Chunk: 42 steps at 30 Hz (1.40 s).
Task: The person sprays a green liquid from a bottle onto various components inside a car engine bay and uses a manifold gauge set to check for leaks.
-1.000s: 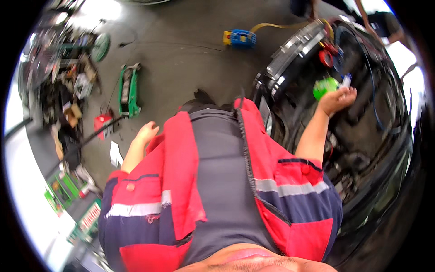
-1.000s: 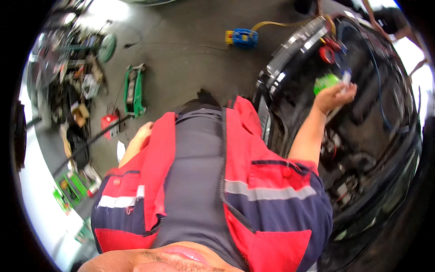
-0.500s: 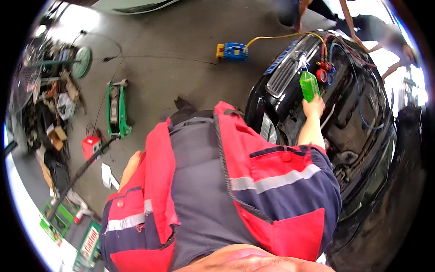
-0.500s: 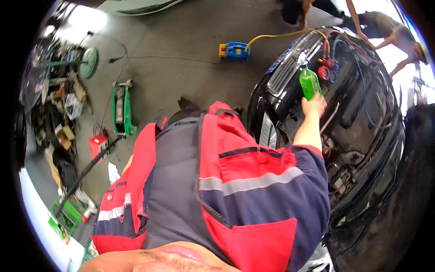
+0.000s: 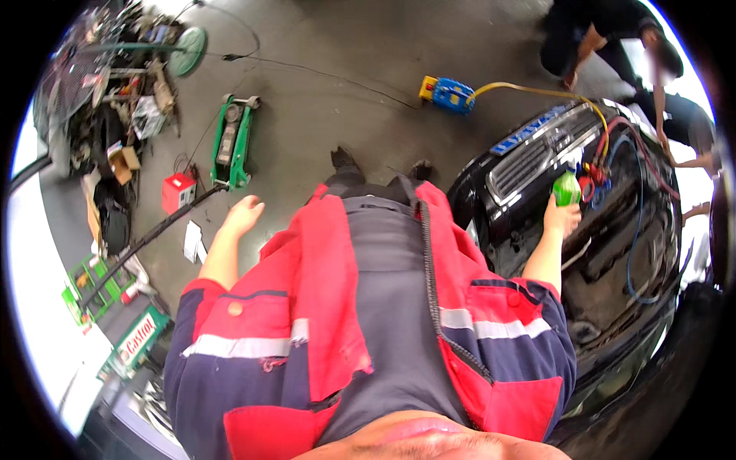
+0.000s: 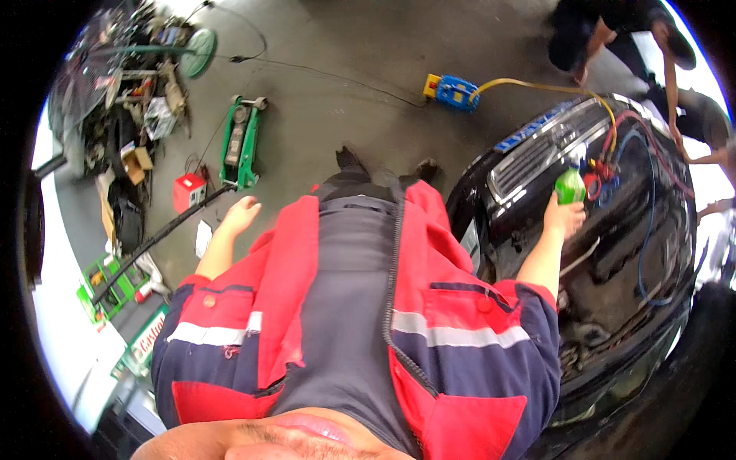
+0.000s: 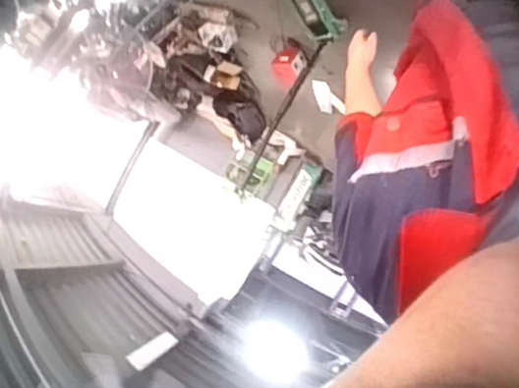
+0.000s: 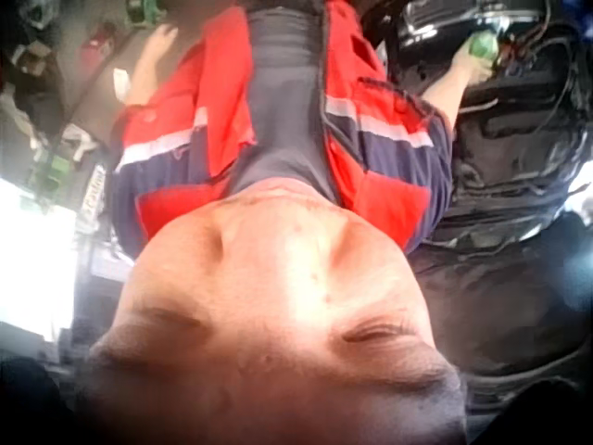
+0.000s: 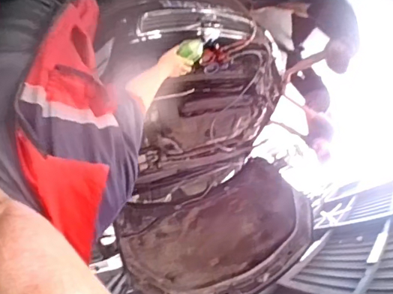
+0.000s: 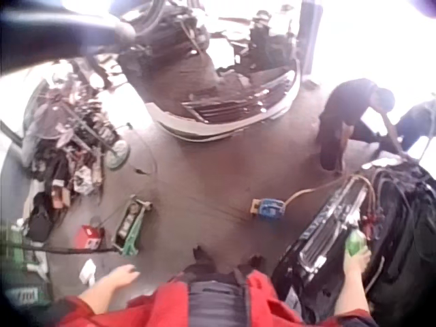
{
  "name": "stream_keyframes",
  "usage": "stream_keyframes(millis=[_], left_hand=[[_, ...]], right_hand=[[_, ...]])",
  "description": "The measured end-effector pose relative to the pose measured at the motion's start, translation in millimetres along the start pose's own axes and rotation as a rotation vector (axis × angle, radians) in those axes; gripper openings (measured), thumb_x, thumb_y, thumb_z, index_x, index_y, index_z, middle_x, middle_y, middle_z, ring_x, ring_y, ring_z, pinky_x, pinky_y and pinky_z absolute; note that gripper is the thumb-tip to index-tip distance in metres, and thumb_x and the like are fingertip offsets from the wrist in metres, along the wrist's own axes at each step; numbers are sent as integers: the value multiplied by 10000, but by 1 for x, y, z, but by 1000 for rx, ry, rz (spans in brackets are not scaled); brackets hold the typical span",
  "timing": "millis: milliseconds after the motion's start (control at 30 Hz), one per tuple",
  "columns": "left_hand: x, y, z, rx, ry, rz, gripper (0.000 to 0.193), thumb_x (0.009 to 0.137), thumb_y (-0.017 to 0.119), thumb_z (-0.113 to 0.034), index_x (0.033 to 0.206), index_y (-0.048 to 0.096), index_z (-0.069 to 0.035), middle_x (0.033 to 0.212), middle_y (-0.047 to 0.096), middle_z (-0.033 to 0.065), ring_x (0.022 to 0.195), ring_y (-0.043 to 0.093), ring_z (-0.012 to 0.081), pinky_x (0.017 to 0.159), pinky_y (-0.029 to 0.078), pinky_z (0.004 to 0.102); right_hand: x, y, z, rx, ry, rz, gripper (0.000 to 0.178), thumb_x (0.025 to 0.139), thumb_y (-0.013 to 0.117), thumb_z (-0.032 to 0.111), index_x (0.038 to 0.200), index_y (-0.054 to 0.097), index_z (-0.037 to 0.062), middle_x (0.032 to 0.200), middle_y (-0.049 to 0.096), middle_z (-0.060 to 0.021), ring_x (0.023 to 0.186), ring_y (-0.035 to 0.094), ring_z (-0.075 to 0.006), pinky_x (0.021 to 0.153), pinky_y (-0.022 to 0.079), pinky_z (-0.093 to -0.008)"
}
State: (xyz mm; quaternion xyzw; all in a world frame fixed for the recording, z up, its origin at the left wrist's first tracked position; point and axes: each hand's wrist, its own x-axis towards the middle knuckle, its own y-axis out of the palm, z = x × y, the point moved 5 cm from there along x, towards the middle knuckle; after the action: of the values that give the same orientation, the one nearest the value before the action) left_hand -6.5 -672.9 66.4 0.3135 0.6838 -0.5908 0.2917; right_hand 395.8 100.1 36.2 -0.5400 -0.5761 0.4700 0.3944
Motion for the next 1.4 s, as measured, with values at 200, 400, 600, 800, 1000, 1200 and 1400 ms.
stream_keyframes(millis=[200, 400, 600, 800, 1000, 1200, 1400], left_hand=[[-5, 44, -50, -92, -14, 90, 514, 962, 608, -376, 1327, 603, -14, 1299, 659, 206, 1238, 617, 337, 1054, 478, 410], [15, 53, -17, -155, -78, 123, 518, 962, 590, -375, 1327, 600, -8, 1329, 634, 226, 1274, 583, 354, 1076, 462, 427], [90, 15, 45, -291, -133, 98, 533, 952, 580, -390, 1326, 603, -12, 1346, 622, 229, 1286, 572, 361, 1083, 456, 430], [152, -115, 99, -245, -62, 51, 521, 947, 582, -390, 1294, 619, -4, 1323, 632, 235, 1264, 582, 374, 1069, 465, 434], [212, -285, 120, -428, -78, -251, 448, 954, 605, -348, 1229, 636, 5, 1198, 682, 220, 1141, 649, 348, 993, 502, 424], [294, -363, 92, -488, 55, -269, 441, 951, 619, -324, 1218, 626, 27, 1064, 715, 208, 1028, 683, 355, 905, 531, 432], [370, -362, 115, -360, -191, -93, 494, 934, 604, -390, 1237, 643, -1, 1188, 692, 233, 1120, 659, 382, 960, 519, 439]], right_hand=[[-25, -46, 74, 196, -538, -374, 830, 950, 629, 485, 1515, 305, -31, 1515, 314, -289, 1391, 359, -451, 1139, 357, -539], [-95, -98, 290, 453, -1199, 88, 517, 919, 654, 236, 1340, 552, -47, 1311, 582, -274, 1270, 507, -444, 1103, 411, -480], [-148, -102, 472, 260, -1300, 552, 459, 921, 646, 277, 1255, 620, -37, 1151, 680, -247, 1088, 655, -384, 953, 504, -443], [-142, -91, 549, 67, -967, 624, 512, 891, 663, 352, 1217, 662, -43, 1089, 724, -233, 1006, 701, -356, 896, 537, -405], [-127, -105, 628, 147, -811, 658, 498, 892, 645, 338, 1202, 677, -50, 1135, 715, -252, 1118, 676, -360, 957, 520, -412], [-124, -102, 761, 103, -862, 742, 528, 887, 624, 361, 1205, 668, -58, 1173, 688, -286, 1150, 653, -398, 990, 505, -435], [-115, -111, 986, -62, -1114, 813, 541, 867, 623, 374, 1165, 671, -75, 1076, 707, -299, 1042, 693, -413, 923, 543, -442]])
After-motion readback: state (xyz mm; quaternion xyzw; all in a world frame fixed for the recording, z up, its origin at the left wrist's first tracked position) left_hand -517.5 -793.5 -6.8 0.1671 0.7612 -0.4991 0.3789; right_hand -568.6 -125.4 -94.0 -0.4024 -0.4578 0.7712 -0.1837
